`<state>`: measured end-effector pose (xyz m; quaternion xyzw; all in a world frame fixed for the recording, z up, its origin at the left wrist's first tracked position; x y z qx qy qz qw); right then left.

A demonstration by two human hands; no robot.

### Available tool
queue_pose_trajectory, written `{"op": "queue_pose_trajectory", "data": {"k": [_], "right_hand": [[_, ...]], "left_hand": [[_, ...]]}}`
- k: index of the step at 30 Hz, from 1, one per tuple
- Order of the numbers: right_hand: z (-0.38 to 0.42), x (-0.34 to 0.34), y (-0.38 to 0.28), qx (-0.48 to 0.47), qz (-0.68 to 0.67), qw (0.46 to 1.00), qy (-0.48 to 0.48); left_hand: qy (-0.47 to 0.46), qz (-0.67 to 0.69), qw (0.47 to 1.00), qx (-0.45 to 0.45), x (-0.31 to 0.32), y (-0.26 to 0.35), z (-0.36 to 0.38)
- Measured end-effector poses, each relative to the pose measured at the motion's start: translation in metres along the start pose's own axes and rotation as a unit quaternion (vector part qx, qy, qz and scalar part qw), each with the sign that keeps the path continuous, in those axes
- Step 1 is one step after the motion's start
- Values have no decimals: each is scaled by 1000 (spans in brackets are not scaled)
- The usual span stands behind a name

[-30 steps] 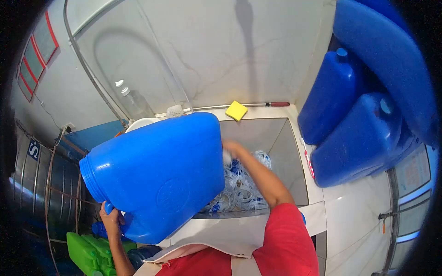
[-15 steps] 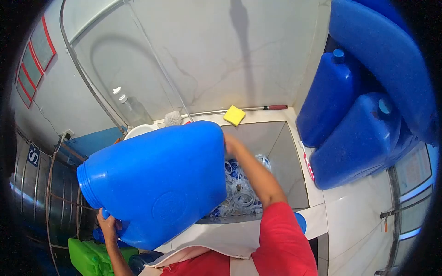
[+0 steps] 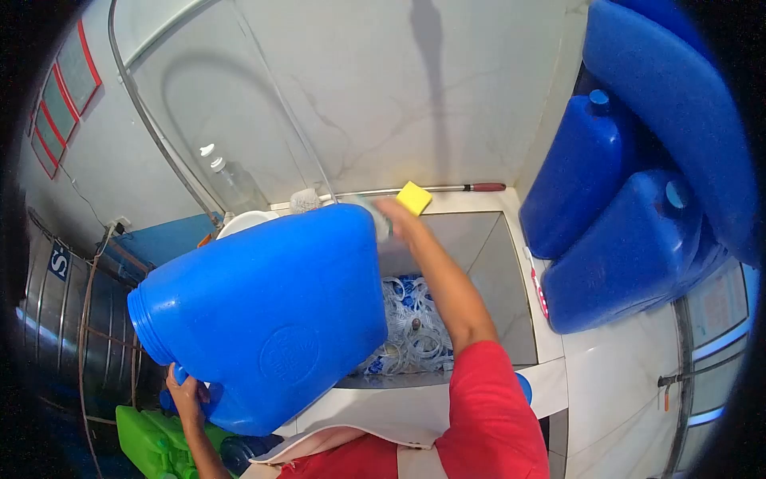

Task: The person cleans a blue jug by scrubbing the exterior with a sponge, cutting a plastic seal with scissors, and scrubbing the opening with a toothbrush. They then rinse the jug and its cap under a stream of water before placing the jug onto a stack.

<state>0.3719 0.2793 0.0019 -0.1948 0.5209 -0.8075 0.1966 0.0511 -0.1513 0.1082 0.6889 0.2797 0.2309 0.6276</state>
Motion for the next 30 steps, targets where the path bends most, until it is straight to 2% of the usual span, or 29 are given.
{"op": "queue_pose_trajectory", "data": {"k": [1,2,4,5,11,12,13,14,16,18,20,21,23,24,25,26,27,30], "right_hand": [[-7,1,-22,-16,-8,998,-65],[-2,9,-13,-17,-8,998,-64],[23,26,41,-26,49,994,90],[32,47,87,-68,119,991,11],[34,19,120,-2,134,991,-18],[21,3,89,89,-40,995,26],[-18,-25,67,39,-69,997,-2],[-22,-28,49,37,-70,997,-3],[-12,-10,10,-46,-31,996,-76],[29,17,78,42,152,981,112],[47,46,185,52,232,971,-16],[59,47,170,49,234,971,-17],[101,47,134,128,233,962,-57],[38,12,161,82,126,988,-46],[16,-6,122,47,79,994,-60],[-2,-29,78,16,54,998,37],[13,-27,25,20,-68,997,10],[-23,-24,31,4,-78,997,5]], "left_hand": [[11,-4,1000,0,-2,-1,2],[22,-6,1000,0,-3,-3,4],[33,6,999,-2,1,-1,8],[45,15,999,-5,-1,0,9],[5,-5,1000,-13,8,8,2],[1,-8,1000,-15,9,7,3],[8,-6,1000,-18,10,6,3],[17,-5,1000,-20,9,6,3],[26,8,999,-27,13,9,7],[38,27,998,-34,12,9,9],[41,48,997,-47,7,7,8],[43,50,997,-45,5,7,6],[13,6,999,-46,9,8,1],[6,2,999,-50,9,5,-1],[-16,0,999,-40,10,2,-3],[-37,1,999,-26,11,2,-5],[-39,0,999,-22,12,4,-6],[-34,15,999,-17,6,-1,-4]]}}
Point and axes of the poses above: each hand's wrist, its own z-axis away from the middle knuckle, its own x-axis out of the palm, y = z × x, the point moved 6 cm from there along -z, towards the middle knuckle, and after that the axes turned 9 degrees about z, right-handed, at the moved point
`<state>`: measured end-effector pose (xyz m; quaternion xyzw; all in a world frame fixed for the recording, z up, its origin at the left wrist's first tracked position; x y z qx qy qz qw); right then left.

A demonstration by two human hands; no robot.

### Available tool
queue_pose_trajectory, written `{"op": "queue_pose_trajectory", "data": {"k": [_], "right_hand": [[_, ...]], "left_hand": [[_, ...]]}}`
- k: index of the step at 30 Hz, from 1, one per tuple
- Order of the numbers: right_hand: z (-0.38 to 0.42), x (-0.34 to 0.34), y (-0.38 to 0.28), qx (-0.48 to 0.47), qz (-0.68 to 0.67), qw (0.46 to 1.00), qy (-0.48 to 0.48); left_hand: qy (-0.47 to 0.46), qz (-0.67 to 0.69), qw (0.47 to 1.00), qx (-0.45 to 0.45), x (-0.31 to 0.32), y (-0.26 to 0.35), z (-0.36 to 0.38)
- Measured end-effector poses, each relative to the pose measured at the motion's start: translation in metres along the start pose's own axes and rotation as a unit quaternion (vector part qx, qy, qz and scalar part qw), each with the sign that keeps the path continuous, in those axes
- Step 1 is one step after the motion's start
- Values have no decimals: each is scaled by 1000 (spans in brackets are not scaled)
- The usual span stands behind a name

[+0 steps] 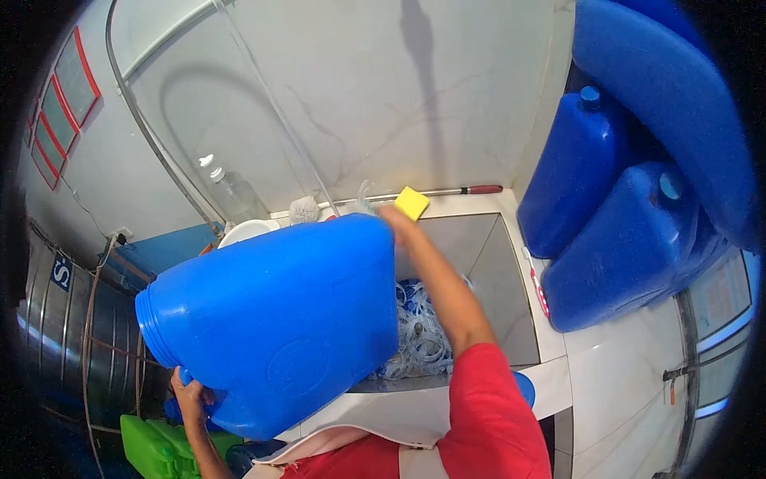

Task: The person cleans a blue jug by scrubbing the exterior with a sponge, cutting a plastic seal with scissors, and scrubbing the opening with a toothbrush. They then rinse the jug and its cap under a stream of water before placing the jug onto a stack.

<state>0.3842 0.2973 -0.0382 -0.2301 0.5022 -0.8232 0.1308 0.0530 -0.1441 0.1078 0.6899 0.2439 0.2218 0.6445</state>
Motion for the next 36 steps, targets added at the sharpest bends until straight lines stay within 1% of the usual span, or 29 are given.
{"op": "queue_pose_trajectory", "data": {"k": [2,5,9,10,11,12,13,14,16,17,18,19,20,21,22,23,24,25,27,28,29,30,31,32,34,35,36], "right_hand": [[-12,0,7,-4,-8,1000,-12],[-27,10,18,-16,-36,998,-53],[-17,24,65,-1,-98,990,-99],[-6,15,10,62,-69,996,-17],[5,23,-4,63,-70,995,-17],[8,29,-23,-26,207,978,-9],[15,40,-38,-111,467,877,1],[11,37,-37,-111,468,877,2],[32,84,38,-169,445,879,-18],[44,95,71,-199,433,879,-29],[50,98,90,-229,421,877,-40],[49,92,91,-254,407,876,-51],[49,59,83,-275,390,877,-62],[27,52,51,-292,368,880,-71],[30,48,63,-309,348,882,-79],[3,26,37,-134,209,966,-64],[-18,14,8,44,58,996,-46],[-16,21,8,42,56,997,-44],[0,45,32,18,-24,993,-111],[26,54,65,-171,104,978,-61],[53,65,90,-352,229,908,-9],[42,51,94,-354,230,906,-5],[24,25,114,-290,326,900,12],[7,-4,138,-218,416,882,27],[-7,-48,178,-65,575,813,56],[43,-48,87,-56,554,812,176],[55,-69,43,-139,558,769,279]], "left_hand": [[3,21,1000,-10,-10,-10,-4],[2,10,1000,12,-15,-2,-5],[5,3,1000,-3,-20,-10,-5],[11,16,1000,-6,-19,-12,-4],[17,30,999,-7,-21,-13,-4],[17,30,999,-6,-22,-13,-3],[15,34,999,0,-23,-13,-2],[13,40,999,6,-22,-14,-2],[22,31,999,8,-20,-6,3],[31,19,999,9,-20,-3,3],[33,22,999,13,-20,-2,1],[36,19,999,14,-20,-2,-1],[37,12,999,10,-20,-2,-1],[33,6,999,2,-20,1,-2],[33,-10,999,-5,-16,3,-4],[35,-24,999,-9,-14,3,-3],[34,-26,999,-10,-16,-2,-3],[47,-14,999,1,-21,-10,-3],[53,-1,999,8,-21,-14,-4],[50,-2,999,4,-19,-10,-2],[48,-4,999,2,-17,-6,-2],[44,-2,999,5,-16,-3,-6],[23,-10,1000,9,-14,0,-10],[3,-20,1000,11,-12,4,-11],[17,-29,999,12,-7,10,-12],[30,-37,999,18,-5,15,-15],[23,-37,999,19,-6,17,-19]]}}
Point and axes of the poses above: each hand's wrist, its own z-axis away from the middle knuckle, its own x-axis out of the palm, y = z × x, the point moved 6 cm from there along -z, towards the middle knuckle, and after that the axes turned 9 degrees about z, right-handed, at the moved point
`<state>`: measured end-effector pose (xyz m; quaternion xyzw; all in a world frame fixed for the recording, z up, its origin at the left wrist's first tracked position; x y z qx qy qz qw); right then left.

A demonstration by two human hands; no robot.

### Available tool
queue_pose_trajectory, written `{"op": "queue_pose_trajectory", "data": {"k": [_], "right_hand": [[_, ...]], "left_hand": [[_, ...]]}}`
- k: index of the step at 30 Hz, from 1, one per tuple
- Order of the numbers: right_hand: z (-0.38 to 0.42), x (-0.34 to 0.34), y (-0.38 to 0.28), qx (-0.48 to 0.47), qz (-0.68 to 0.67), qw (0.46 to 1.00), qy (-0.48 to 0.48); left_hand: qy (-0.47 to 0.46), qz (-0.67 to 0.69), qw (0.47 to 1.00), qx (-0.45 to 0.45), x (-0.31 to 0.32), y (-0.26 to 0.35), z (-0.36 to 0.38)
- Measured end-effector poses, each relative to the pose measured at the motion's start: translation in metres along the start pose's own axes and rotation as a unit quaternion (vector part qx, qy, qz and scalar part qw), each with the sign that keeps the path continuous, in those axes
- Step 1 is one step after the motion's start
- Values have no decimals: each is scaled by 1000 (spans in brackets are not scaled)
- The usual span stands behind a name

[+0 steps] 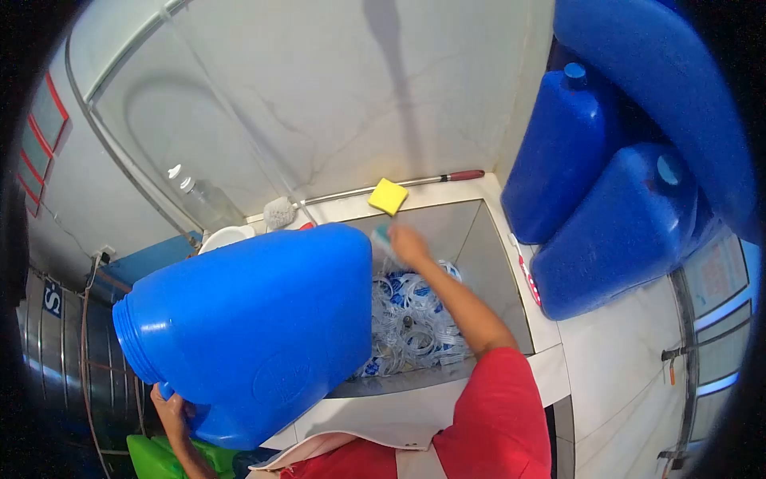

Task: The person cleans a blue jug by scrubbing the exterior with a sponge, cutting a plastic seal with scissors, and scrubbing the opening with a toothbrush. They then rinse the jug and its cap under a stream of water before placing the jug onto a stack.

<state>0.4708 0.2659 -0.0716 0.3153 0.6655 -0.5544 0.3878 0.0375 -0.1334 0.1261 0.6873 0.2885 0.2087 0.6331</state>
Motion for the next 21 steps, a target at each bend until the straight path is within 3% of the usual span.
{"op": "queue_pose_trajectory", "data": {"k": [1,2,4,5,7,10,13,15,16,17,18,21], "right_hand": [[-12,-49,-7,35,56,998,-2],[-32,-68,6,-48,80,982,162],[-39,-118,-3,-67,216,952,208],[-46,-116,13,-65,217,952,208],[-55,-100,40,-158,297,903,268],[-52,-88,50,-76,347,911,212],[-58,-82,58,-46,375,886,271],[-63,-81,54,-37,355,904,234],[-66,-82,55,-31,339,920,195],[-61,-94,46,-54,317,911,258],[-50,-109,40,-74,295,899,316],[-1,-152,35,-112,184,956,197]], "left_hand": [[-16,-20,1000,-5,-3,0,-4],[-32,-42,999,-10,-4,0,-6],[6,-38,999,0,-2,2,-4],[48,-32,998,10,-3,4,-3],[41,-34,999,4,1,8,-2],[38,-44,998,2,7,11,-2],[18,-59,998,-11,7,10,0],[-12,-73,997,-24,-9,-3,-6],[-30,-118,992,35,-26,-21,-15],[-52,-164,981,90,-34,-27,-18],[-64,-172,980,81,-27,-19,-16],[-142,-253,948,129,45,25,-1]]}}
Point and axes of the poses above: each hand's wrist, its own z-axis away from the middle knuckle, its own x-axis out of the palm, y = z × x, the point moved 6 cm from there along -z, towards the middle knuckle, and after that the axes turned 9 degrees about z, right-handed, at the moved point
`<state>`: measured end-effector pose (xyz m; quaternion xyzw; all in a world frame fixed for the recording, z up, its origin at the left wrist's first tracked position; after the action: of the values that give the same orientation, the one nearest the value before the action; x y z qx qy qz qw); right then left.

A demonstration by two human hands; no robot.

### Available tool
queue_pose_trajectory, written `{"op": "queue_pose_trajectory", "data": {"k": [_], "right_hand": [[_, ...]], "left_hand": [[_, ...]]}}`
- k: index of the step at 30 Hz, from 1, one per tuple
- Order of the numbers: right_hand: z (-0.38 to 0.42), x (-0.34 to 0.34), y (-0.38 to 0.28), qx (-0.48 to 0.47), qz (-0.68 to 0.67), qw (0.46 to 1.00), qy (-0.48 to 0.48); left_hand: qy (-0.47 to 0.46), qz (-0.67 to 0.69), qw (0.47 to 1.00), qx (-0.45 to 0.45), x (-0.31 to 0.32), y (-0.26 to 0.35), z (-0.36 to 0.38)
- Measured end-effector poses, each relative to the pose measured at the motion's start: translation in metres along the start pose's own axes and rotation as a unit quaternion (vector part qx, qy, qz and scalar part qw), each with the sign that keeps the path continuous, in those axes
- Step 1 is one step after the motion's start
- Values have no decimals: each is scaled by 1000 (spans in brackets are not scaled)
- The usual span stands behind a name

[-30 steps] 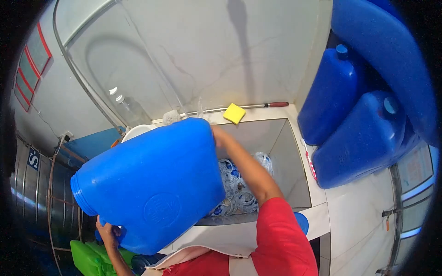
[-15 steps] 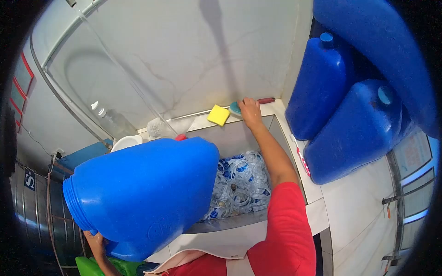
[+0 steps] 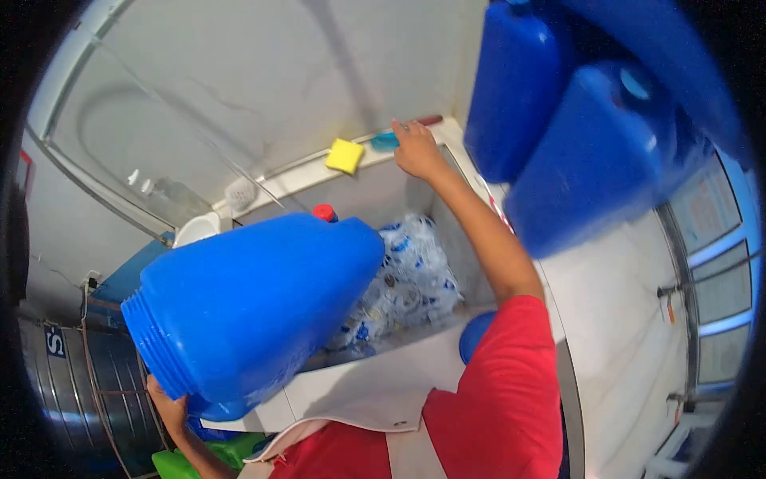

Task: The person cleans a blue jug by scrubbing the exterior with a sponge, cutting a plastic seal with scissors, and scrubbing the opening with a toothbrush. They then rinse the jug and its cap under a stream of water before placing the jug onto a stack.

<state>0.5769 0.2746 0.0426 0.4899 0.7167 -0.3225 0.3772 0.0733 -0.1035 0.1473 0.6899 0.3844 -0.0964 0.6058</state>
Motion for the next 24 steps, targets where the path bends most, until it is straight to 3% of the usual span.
{"op": "queue_pose_trajectory", "data": {"k": [1,3,5,7,9,11,15,17,18,20,21,22,23,24], "right_hand": [[23,-24,4,11,4,1000,-11],[91,-59,-5,-53,-110,973,-196],[161,-99,-10,-5,-119,938,-324],[229,-127,-22,92,-101,865,-484],[282,-154,-43,132,-104,826,-539],[328,-157,-47,198,-23,866,-458],[357,-157,-76,134,134,889,-417],[352,-156,-67,177,80,897,-398],[340,-154,-63,160,84,901,-394],[313,-153,-53,210,-82,926,-304],[290,-147,-48,185,-217,931,-229],[273,-129,-41,268,-399,849,-220],[251,-113,-43,340,-561,726,-208],[224,-98,-54,349,-685,618,-164]], "left_hand": [[-22,-10,999,21,15,19,-4],[-77,-47,990,109,37,27,-9],[-101,-21,986,131,68,38,-15],[-127,-31,978,160,103,58,-18],[-148,-66,971,176,139,65,-21],[-167,-88,968,164,174,52,-23],[-173,-124,967,137,216,20,-18],[-190,-105,955,202,234,9,-8],[-175,-104,960,193,240,-1,-5],[-225,-115,935,248,256,-11,4],[-213,-98,935,268,253,-11,5],[-205,-98,938,263,252,-15,3],[-227,-98,929,276,255,-18,5],[-247,-98,920,287,257,-21,8]]}}
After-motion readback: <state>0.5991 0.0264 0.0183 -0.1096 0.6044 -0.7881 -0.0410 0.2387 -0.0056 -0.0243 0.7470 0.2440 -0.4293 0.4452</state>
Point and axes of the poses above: each hand's wrist, its own z-axis away from the middle knuckle, its own x-axis out of the palm, y = z × x, the point moved 6 cm from there along -z, towards the middle knuckle, and after that the axes turned 9 degrees about z, right-handed, at the moved point
